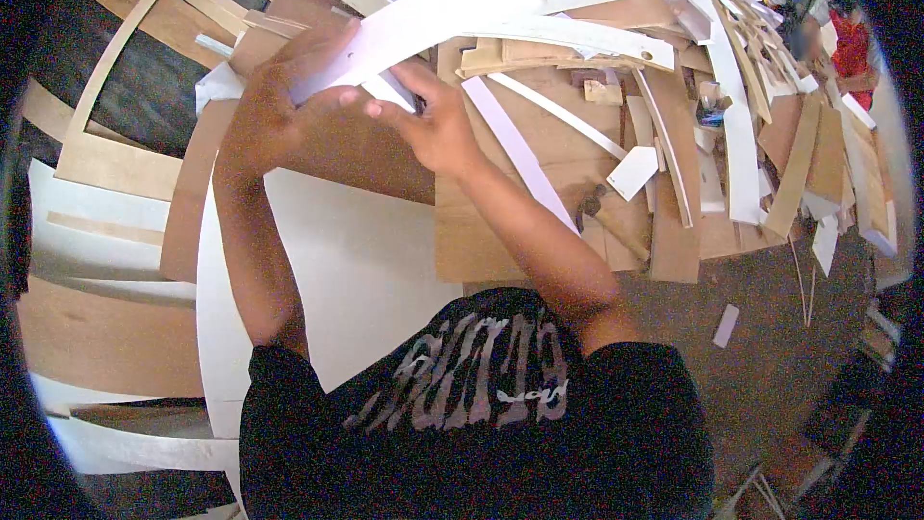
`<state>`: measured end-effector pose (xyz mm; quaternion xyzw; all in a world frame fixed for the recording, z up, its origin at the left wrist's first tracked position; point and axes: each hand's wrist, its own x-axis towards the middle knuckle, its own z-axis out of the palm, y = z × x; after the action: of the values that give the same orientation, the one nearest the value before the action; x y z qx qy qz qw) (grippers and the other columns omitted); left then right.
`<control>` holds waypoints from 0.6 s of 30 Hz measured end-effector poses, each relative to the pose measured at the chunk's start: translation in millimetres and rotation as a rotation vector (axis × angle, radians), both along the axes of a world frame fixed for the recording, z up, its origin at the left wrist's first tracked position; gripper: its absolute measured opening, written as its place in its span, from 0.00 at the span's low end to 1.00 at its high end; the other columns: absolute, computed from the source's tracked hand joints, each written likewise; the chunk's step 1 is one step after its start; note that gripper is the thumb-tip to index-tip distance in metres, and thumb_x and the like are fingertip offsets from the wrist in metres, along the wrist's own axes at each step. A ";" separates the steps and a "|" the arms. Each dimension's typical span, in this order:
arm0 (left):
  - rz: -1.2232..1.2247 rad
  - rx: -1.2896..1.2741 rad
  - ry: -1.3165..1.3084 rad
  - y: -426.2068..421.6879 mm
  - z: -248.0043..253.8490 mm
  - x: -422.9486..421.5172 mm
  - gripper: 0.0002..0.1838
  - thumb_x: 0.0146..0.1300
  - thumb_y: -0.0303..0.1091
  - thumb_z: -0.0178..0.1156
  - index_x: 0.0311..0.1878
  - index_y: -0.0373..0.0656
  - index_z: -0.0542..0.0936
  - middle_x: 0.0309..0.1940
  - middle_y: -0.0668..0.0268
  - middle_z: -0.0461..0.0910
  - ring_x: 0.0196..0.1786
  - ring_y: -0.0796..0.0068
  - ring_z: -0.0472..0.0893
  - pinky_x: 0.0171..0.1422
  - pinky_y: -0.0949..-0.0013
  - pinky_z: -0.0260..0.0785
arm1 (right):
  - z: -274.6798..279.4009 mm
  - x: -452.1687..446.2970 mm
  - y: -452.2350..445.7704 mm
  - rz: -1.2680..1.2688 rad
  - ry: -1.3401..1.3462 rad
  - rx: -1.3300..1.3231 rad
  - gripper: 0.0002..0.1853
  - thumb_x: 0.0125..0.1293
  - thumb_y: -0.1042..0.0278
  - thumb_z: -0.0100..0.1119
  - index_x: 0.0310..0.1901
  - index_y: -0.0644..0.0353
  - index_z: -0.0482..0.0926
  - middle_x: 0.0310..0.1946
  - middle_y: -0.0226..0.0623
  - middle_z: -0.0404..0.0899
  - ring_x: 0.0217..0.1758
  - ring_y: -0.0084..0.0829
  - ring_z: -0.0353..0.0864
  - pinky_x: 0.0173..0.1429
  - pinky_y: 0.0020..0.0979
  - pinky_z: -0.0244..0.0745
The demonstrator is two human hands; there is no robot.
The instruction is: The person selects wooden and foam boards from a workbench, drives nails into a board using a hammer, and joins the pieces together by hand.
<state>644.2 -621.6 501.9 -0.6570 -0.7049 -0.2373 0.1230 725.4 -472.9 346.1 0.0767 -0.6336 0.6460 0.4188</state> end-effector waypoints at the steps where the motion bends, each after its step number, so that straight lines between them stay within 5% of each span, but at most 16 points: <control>1: -0.003 -0.003 0.044 0.0 0.4 1.3 0.31 0.64 0.42 0.72 0.69 0.43 0.78 0.62 0.50 0.81 0.61 0.49 0.81 0.65 0.58 0.72 | 0.2 0.8 -0.7 0.000 0.002 0.002 0.29 0.68 0.58 0.73 0.65 0.65 0.79 0.55 0.45 0.84 0.58 0.31 0.81 0.63 0.35 0.75; 4: 0.044 -0.021 0.081 -0.3 0.5 8.5 0.31 0.64 0.42 0.71 0.69 0.43 0.79 0.61 0.49 0.80 0.58 0.45 0.81 0.64 0.57 0.73 | -1.7 1.9 -3.5 0.050 -0.033 -0.026 0.27 0.68 0.60 0.73 0.64 0.64 0.79 0.54 0.45 0.85 0.57 0.32 0.82 0.62 0.35 0.75; 6: 0.048 0.001 0.058 -0.5 -4.5 12.1 0.31 0.63 0.41 0.71 0.69 0.43 0.78 0.61 0.50 0.81 0.58 0.45 0.81 0.63 0.57 0.73 | -1.9 1.0 -3.7 0.081 0.034 -0.062 0.24 0.70 0.64 0.72 0.63 0.65 0.80 0.54 0.34 0.81 0.56 0.26 0.78 0.63 0.32 0.72; 16: 0.092 0.037 0.012 4.9 -6.8 23.3 0.32 0.61 0.37 0.71 0.70 0.43 0.78 0.60 0.49 0.80 0.55 0.46 0.81 0.61 0.57 0.74 | -0.6 8.6 5.3 0.110 -0.021 -0.044 0.25 0.70 0.65 0.72 0.64 0.65 0.78 0.56 0.34 0.80 0.61 0.26 0.76 0.69 0.34 0.70; 18: 0.103 0.013 0.001 10.6 -0.5 24.3 0.32 0.63 0.37 0.71 0.71 0.43 0.77 0.62 0.48 0.80 0.58 0.46 0.82 0.64 0.57 0.74 | 1.4 9.2 9.3 0.048 -0.049 -0.018 0.26 0.67 0.62 0.73 0.63 0.63 0.78 0.50 0.43 0.83 0.57 0.34 0.82 0.64 0.36 0.74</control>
<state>668.6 -611.1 501.4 -0.6191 -0.7362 -0.2349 0.1396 734.6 -463.6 347.5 0.0723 -0.6359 0.6632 0.3880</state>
